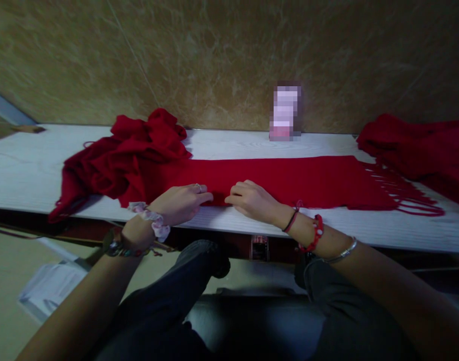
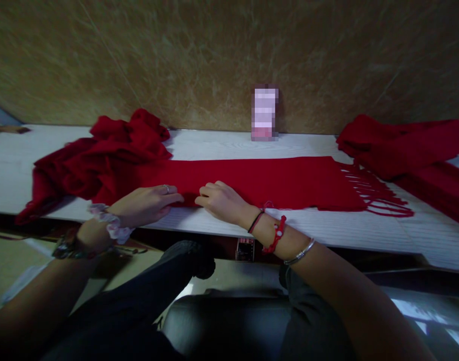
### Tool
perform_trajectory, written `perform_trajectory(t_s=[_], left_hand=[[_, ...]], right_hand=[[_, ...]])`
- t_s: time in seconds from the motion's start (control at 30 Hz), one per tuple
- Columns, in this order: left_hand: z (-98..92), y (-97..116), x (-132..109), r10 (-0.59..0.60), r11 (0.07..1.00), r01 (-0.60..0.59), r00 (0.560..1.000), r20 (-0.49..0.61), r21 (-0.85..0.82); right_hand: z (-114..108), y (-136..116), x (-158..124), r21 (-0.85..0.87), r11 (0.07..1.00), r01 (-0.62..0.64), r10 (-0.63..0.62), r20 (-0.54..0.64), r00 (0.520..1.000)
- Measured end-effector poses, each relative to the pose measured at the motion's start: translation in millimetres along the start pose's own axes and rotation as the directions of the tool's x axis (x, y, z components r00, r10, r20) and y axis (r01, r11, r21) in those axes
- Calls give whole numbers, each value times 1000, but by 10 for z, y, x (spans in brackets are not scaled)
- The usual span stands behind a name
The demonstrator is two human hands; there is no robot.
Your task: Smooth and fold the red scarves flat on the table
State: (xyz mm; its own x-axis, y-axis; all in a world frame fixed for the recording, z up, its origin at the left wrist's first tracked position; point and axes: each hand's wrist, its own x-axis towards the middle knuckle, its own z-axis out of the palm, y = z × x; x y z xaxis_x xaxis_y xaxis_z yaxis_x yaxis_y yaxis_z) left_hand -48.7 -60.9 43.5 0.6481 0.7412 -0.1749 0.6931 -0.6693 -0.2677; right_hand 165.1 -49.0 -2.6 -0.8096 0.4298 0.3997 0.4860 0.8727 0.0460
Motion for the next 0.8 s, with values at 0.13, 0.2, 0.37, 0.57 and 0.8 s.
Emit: perform_trajectory(t_s=[0.13, 0.2, 0.37, 0.57, 0.8], left_hand=[[25, 4, -21, 18, 999, -18, 1000, 10, -34], [47, 7, -21, 22, 999, -23, 1000, -10, -40], [92, -2, -28, 46, 996, -50, 997, -62, -67], [57, -10, -114, 45, 967, -60, 997, -64, -248], [60, 8, -218, -55, 956, 70, 997, 62, -286]], right_hand=[[-3, 13, -23, 88, 996, 4, -7, 33, 999], [-6, 16, -29, 130, 991, 5, -10, 42, 999], [-21, 12, -33, 204, 979, 13, -21, 38, 999], [-44, 2, -48, 267, 964, 7, -16, 33, 999], [-159, 77, 156, 304, 949, -89, 30, 192, 981]])
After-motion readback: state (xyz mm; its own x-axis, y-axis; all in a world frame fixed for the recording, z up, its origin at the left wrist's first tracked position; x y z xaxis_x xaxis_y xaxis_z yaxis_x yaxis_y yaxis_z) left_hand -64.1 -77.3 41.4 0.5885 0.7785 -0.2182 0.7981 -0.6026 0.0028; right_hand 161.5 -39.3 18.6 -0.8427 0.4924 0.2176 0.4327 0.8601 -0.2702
